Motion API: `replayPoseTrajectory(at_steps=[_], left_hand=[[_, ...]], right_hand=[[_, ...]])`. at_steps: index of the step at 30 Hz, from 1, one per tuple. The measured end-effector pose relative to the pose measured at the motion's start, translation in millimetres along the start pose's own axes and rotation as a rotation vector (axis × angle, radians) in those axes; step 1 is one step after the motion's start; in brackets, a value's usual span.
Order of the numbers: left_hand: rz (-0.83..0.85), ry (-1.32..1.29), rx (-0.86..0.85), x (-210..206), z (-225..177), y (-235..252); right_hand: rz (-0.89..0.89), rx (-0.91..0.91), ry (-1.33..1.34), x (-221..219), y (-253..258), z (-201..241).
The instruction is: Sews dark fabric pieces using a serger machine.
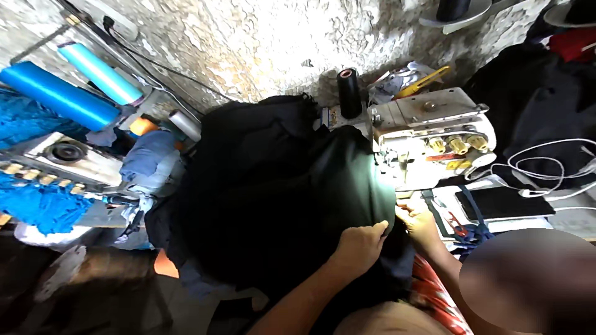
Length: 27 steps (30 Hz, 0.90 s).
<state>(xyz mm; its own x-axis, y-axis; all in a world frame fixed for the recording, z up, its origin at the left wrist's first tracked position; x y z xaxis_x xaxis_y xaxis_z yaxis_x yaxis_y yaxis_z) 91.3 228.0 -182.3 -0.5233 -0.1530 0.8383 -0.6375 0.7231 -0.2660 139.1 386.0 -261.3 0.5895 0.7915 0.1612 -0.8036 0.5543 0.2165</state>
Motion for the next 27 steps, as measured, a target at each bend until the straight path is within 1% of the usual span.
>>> replayPoseTrajectory(at_steps=[2, 3, 5, 6, 7, 8, 10, 13, 15, 18, 21, 22, 24, 25, 27], left_hand=[[-0.057, -0.003, -0.049, -11.4, 6.2, -4.7], [-0.137, -0.011, -0.127, -21.5, 13.5, -7.6], [-0.391, 0.026, -0.357, -47.4, 35.3, -12.6], [-0.484, 0.076, -0.445, -60.3, 47.9, -15.8], [-0.532, 0.133, -0.503, -72.1, 60.2, -18.4], [-0.548, 0.194, -0.527, -82.5, 71.6, -19.0], [-0.57, 0.252, -0.517, -100.2, 88.7, -15.2], [-0.654, 0.266, -0.48, -108.1, 93.8, -1.9], [-0.68, 0.265, -0.488, -103.6, 87.5, 4.8], [-0.652, 0.219, -0.552, -93.5, 78.1, 2.4], [-0.59, 0.114, -0.616, -72.1, 54.1, -19.6], [-0.587, 0.053, -0.613, -62.7, 44.3, -28.6], [-0.607, -0.031, -0.584, -50.9, 31.6, -41.2], [-0.623, -0.042, -0.573, -52.2, 29.0, -43.7], [-0.645, -0.035, -0.561, -67.9, 29.7, -43.0]], right_hand=[[0.075, -0.011, 0.03, 5.0, -19.2, -2.8], [0.111, -0.039, 0.024, 8.1, -30.0, -3.4], [0.184, -0.09, -0.007, 16.4, -49.1, -4.4], [0.214, -0.098, -0.017, 20.9, -57.2, -5.9], [0.235, -0.101, -0.021, 24.9, -63.9, -7.8], [0.248, -0.104, -0.015, 28.1, -69.1, -9.6], [0.252, -0.148, 0.033, 32.5, -76.5, -9.7], [0.226, -0.204, 0.095, 36.3, -82.0, -9.9], [0.239, -0.224, 0.111, 37.9, -84.1, -7.3], [0.265, -0.219, 0.093, 39.5, -88.0, -2.4], [0.255, -0.154, 0.043, 40.1, -99.6, 6.1], [0.235, -0.136, 0.041, 39.0, -105.2, 10.6], [0.202, -0.158, 0.089, 35.5, -115.5, 20.1], [0.2, -0.181, 0.128, 34.2, -120.2, 23.5], [0.199, -0.213, 0.202, 31.9, -127.0, 27.3]])
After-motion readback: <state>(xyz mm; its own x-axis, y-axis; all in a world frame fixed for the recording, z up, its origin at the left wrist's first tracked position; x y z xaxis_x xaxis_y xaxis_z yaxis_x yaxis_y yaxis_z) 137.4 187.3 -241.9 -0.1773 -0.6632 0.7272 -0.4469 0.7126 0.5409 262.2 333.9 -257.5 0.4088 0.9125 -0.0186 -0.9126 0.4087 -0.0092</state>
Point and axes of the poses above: each hand's wrist, its own y-axis towards the middle knuckle, its own x-axis out of the back of the hand, z = x × y, the point moved 2 cm from there along y, towards the middle knuckle, and after that the axes turned 11 degrees about x, right-handed, at the moved point
